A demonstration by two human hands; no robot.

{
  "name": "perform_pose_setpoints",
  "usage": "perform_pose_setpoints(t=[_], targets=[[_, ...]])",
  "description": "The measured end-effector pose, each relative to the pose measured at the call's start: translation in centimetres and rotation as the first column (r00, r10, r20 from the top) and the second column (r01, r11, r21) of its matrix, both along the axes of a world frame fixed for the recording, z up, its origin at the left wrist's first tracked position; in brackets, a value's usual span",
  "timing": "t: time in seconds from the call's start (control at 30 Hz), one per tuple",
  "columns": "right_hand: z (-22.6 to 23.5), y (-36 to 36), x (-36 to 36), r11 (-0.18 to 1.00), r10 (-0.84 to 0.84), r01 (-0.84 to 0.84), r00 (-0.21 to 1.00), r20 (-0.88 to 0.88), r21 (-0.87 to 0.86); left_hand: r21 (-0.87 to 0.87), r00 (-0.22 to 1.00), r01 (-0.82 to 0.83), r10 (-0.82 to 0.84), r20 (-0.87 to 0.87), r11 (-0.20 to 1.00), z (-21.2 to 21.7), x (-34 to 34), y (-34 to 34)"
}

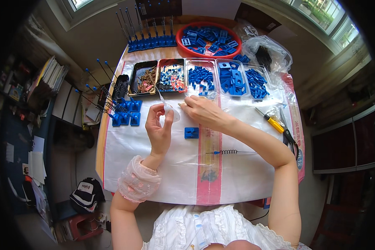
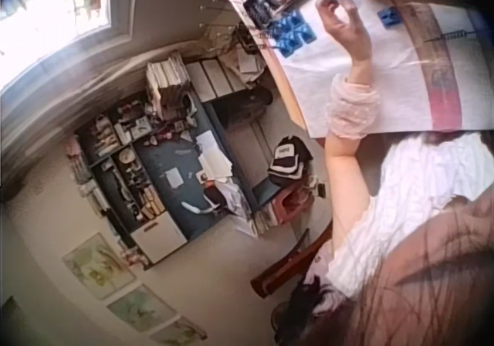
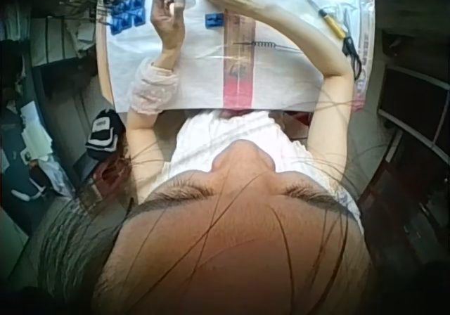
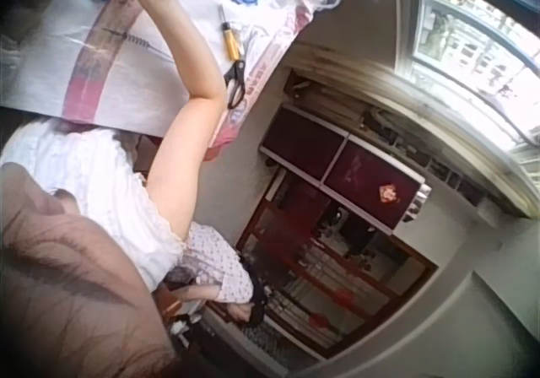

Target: Assembling small electrical or hardware components using tools and multiple small parts.

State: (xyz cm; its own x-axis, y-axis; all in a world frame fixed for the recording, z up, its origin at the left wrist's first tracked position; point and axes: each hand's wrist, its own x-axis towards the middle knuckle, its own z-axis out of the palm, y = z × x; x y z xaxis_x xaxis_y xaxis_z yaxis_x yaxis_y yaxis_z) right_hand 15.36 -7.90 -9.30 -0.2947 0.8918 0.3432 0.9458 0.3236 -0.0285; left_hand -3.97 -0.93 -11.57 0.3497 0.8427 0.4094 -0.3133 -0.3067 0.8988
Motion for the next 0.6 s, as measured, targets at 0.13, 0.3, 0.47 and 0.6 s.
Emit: perform_pose_setpoints(t=[0.13, 0.3, 0.47, 0.6], targets=[[-1.0, -0.1, 0.0, 0.997, -0.061, 0.066, 0.989, 0.136, -0.028, 0.008, 1.0, 0.008, -0.007, -0.029, 1.0, -0.1, -0.2, -0.1], [-1.5, -3.0, 1.2, 0.972, -0.2, 0.208, 0.977, 0.076, -0.112, -0.017, 1.0, 0.012, -0.013, -0.01, 1.0, -0.5, -0.2, 0.1], [-0.6, -9.7, 3.9, 0.892, -0.44, 0.441, 0.897, 0.034, -0.098, 0.007, 1.0, 0.019, -0.019, -0.023, 1.0, -0.2, 0.0, 0.0], [0.9, -14.0, 5.6, 0.81, -0.578, 0.578, 0.815, 0.032, -0.098, 0.018, 0.999, 0.022, -0.021, -0.026, 1.0, -0.1, 0.0, 0.0]])
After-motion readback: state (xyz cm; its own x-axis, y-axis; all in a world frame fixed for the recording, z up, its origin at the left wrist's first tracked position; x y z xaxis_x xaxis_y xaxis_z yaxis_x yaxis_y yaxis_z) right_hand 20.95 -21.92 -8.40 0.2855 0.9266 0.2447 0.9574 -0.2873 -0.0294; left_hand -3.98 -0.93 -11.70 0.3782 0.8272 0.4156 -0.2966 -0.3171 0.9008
